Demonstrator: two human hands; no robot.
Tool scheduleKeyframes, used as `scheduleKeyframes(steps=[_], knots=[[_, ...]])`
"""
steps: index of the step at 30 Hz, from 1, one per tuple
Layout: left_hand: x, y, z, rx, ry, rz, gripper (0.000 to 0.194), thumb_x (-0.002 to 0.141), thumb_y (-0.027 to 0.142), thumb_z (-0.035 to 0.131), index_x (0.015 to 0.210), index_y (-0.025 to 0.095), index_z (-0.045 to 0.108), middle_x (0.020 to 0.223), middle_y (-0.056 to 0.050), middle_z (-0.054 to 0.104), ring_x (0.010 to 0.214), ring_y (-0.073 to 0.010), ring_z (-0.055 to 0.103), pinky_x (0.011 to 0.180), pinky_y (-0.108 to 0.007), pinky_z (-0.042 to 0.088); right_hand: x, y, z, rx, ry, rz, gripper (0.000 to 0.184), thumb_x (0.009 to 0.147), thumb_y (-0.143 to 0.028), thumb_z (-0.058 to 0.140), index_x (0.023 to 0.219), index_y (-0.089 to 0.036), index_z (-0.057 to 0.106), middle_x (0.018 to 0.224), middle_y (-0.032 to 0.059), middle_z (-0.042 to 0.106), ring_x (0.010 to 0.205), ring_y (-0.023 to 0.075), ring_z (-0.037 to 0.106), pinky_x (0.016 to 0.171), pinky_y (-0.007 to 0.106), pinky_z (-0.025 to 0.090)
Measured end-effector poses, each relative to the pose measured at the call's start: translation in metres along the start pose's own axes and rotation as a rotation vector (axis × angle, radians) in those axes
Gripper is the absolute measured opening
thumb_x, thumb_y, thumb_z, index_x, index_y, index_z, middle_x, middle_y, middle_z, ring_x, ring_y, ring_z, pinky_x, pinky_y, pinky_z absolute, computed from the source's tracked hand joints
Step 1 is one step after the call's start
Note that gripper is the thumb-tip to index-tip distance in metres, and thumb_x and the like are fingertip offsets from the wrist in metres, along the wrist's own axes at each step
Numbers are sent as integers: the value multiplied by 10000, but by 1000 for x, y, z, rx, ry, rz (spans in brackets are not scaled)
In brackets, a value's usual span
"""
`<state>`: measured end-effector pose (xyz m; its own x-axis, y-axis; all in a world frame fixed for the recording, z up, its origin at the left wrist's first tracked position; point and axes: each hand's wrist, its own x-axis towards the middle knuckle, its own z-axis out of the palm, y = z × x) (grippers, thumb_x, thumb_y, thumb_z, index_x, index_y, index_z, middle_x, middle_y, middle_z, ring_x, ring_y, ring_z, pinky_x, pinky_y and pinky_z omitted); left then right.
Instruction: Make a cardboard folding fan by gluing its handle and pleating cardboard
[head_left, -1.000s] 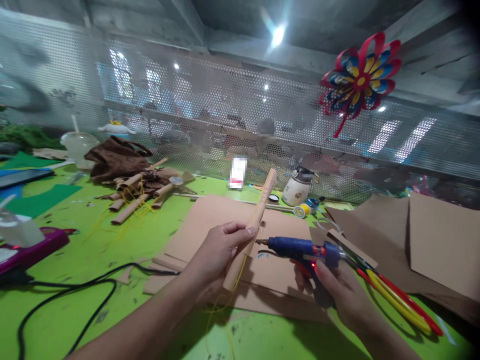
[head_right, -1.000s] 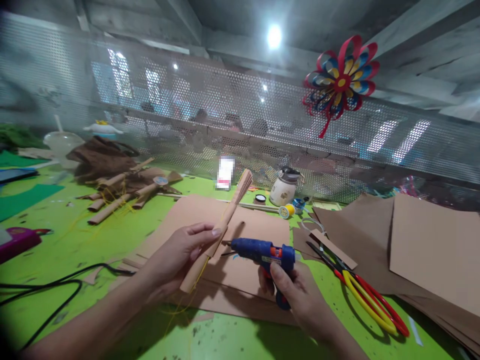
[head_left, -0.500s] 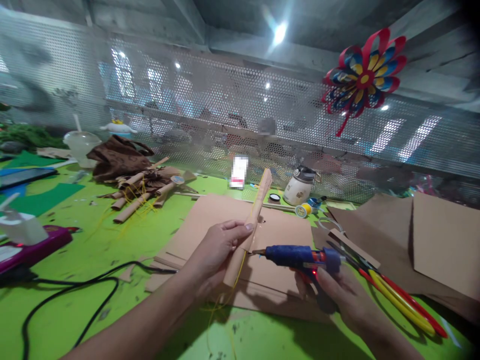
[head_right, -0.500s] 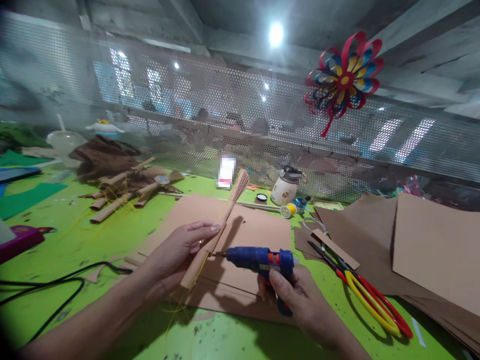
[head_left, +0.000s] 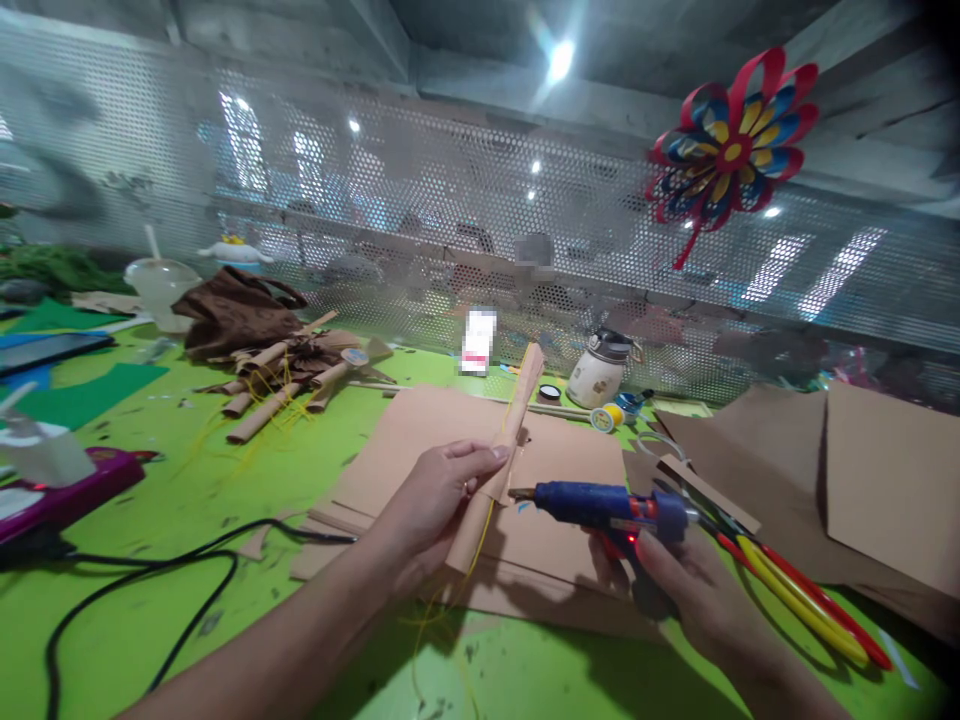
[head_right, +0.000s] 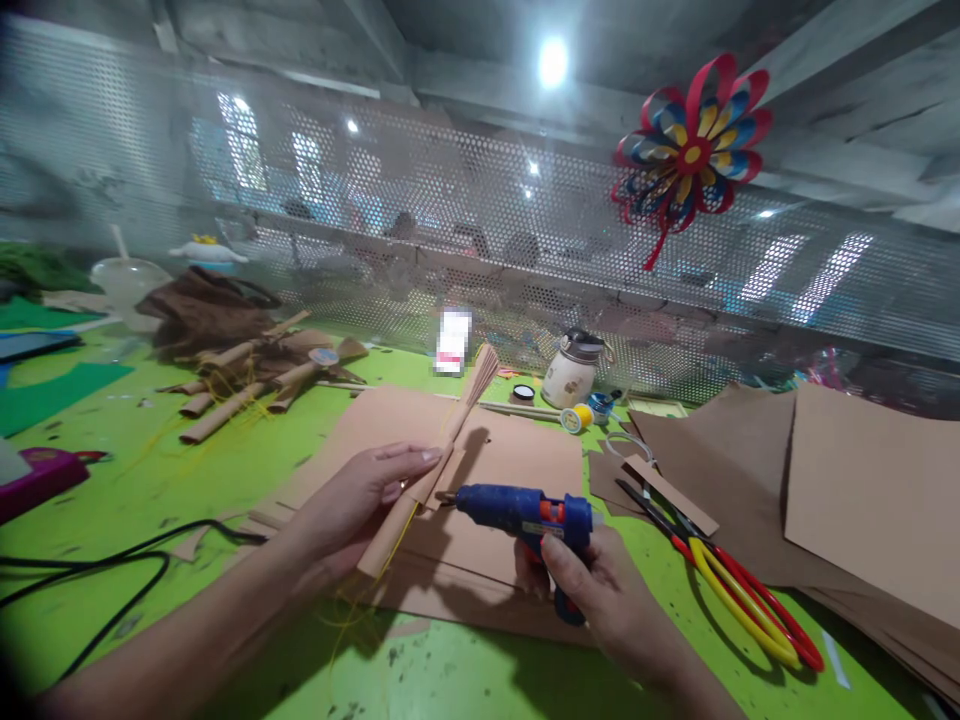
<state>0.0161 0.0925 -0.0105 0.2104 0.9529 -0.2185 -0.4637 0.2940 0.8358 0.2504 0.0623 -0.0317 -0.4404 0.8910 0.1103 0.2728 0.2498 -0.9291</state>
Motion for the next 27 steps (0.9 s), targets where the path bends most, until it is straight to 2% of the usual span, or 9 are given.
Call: scheduleKeyframes(steps=[10, 16, 20, 23, 27], knots=[[-2, 0, 1, 12, 33, -20, 124, 701, 237, 692, 752, 129, 658, 665, -51, 650, 568, -146, 595, 548, -250, 476, -2, 4, -2, -83, -16, -33, 487, 896, -541, 405, 718, -134, 607, 660, 49, 518, 587, 142, 446, 517, 248, 329], [-4, 2, 2, 7, 42, -30, 132, 691, 228, 700, 767, 124, 671, 683, -61, 666, 581, -155, 605, 577, -264, 484, -4, 1, -5, -56, -15, -12, 485, 878, -560, 431, 703, -138, 593, 639, 37, 501, 581, 135, 435, 516, 241, 318], [-5, 2, 3, -4, 41, -18, 111, 691, 211, 697, 731, 111, 668, 631, -50, 639, 531, -128, 570, 540, -243, 461, -3, 5, -5, -12, -19, -24, 532, 870, -601, 404, 738, -128, 610, 650, 52, 524, 555, 131, 430, 486, 239, 305], [-5, 1, 3, -7, 39, -16, 90, 700, 201, 687, 697, 115, 662, 607, -44, 625, 515, -114, 556, 528, -227, 447, -3, 7, -3, -26, -6, -34, 496, 886, -560, 413, 741, -129, 610, 664, 53, 528, 574, 132, 438, 508, 242, 320], [-4, 0, 2, 8, 30, -19, 95, 693, 218, 693, 705, 126, 672, 663, -64, 663, 562, -139, 594, 560, -241, 467, -5, 8, -1, -62, 41, -37, 431, 877, -524, 468, 731, -140, 596, 660, 33, 501, 588, 132, 430, 523, 238, 338]])
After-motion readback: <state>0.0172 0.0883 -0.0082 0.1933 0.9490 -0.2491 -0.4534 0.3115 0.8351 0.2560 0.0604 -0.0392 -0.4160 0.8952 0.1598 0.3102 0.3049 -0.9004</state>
